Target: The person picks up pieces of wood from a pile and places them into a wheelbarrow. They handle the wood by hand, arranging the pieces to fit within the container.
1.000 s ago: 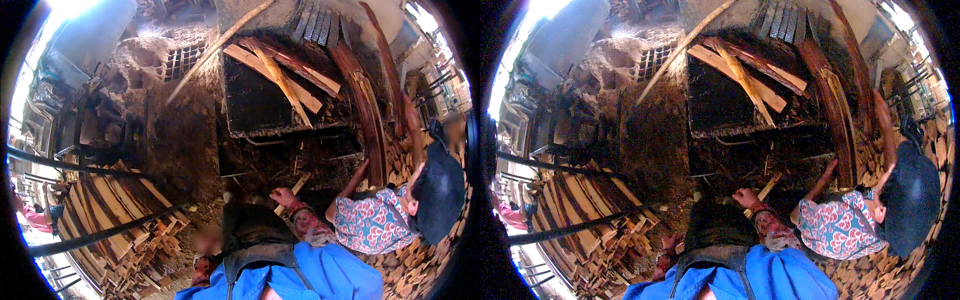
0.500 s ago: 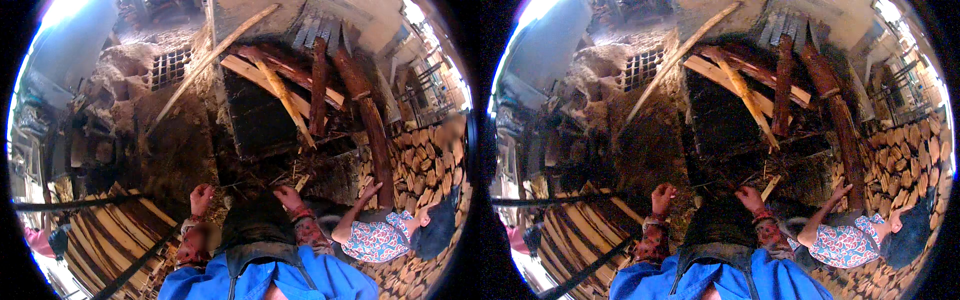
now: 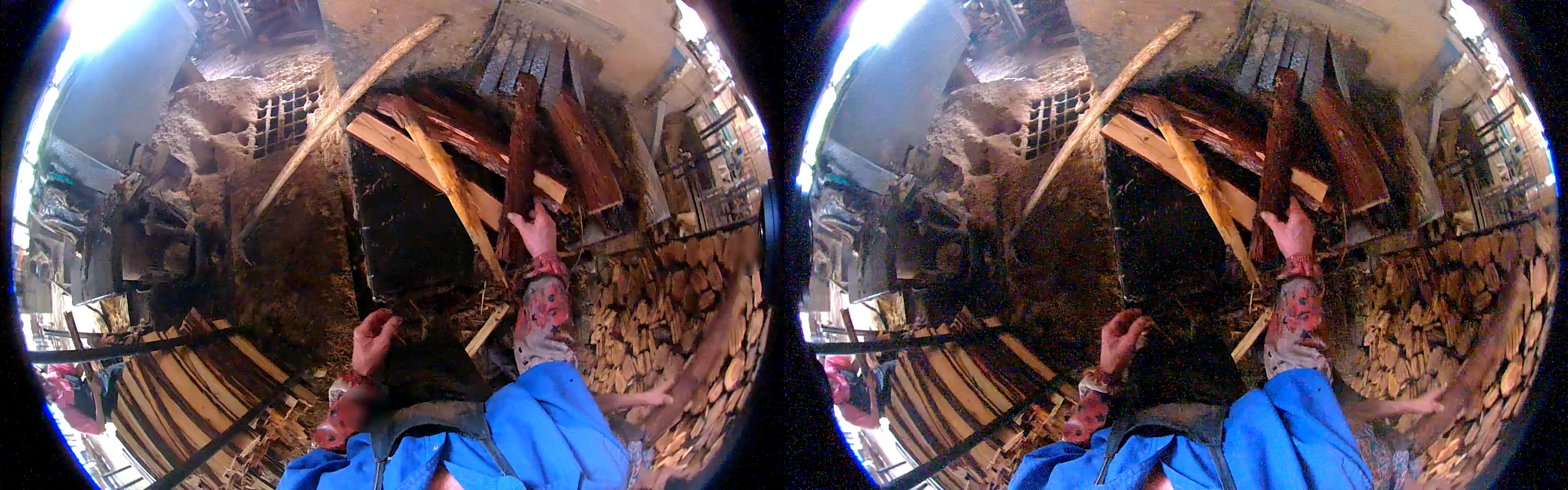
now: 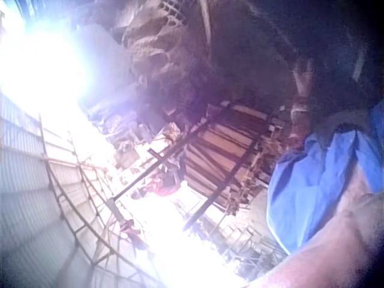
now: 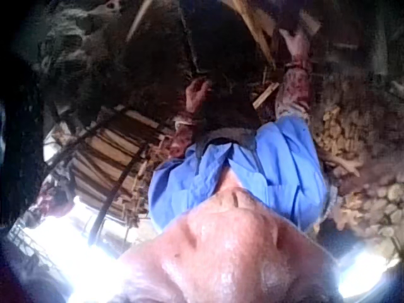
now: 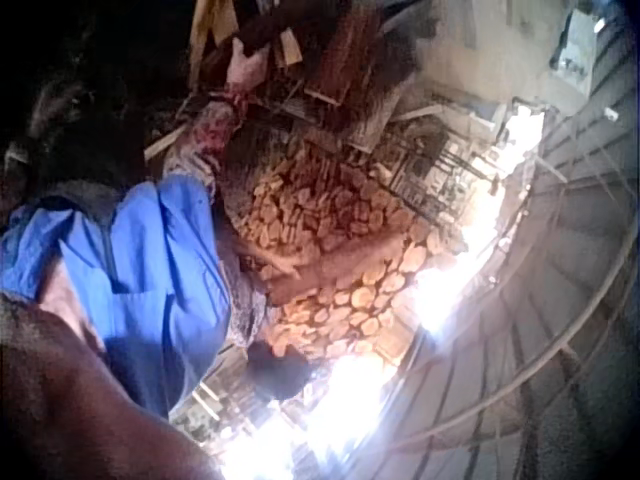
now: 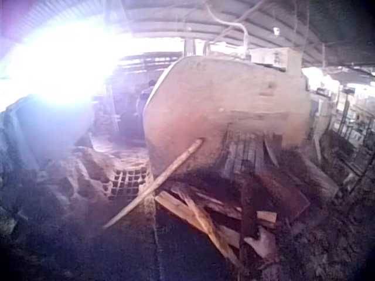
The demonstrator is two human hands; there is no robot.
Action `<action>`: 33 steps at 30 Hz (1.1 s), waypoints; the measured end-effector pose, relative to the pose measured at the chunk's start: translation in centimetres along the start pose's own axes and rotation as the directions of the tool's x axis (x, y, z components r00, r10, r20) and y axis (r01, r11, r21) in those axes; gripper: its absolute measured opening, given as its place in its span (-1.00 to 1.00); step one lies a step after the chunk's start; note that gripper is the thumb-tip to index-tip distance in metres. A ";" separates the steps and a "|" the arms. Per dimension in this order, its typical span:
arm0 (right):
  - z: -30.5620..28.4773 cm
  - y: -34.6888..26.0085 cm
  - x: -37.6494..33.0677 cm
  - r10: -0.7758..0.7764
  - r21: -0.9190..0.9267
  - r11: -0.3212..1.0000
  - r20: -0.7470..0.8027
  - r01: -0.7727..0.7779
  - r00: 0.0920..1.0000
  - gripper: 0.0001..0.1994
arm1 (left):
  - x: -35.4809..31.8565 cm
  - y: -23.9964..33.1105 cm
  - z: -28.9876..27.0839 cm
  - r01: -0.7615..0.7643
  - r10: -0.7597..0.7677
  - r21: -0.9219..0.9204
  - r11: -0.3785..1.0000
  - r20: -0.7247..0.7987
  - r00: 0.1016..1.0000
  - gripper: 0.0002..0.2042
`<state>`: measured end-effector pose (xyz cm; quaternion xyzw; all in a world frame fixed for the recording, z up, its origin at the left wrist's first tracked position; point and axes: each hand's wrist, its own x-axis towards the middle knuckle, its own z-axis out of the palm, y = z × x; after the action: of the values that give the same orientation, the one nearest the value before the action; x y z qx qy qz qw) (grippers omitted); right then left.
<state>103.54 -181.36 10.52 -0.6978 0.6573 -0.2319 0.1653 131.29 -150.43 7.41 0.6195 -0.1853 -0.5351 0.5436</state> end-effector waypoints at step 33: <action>6.6 -5.0 18.9 -0.256 -0.266 0.901 0.309 0.342 0.916 -0.05 | 2.4 0.2 9.6 -0.127 0.115 0.155 0.980 0.085 0.990 -0.76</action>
<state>111.87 -200.23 9.70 -0.8331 0.5414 -0.0510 0.1010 123.94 -156.98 8.04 0.6279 -0.2855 -0.5076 0.5162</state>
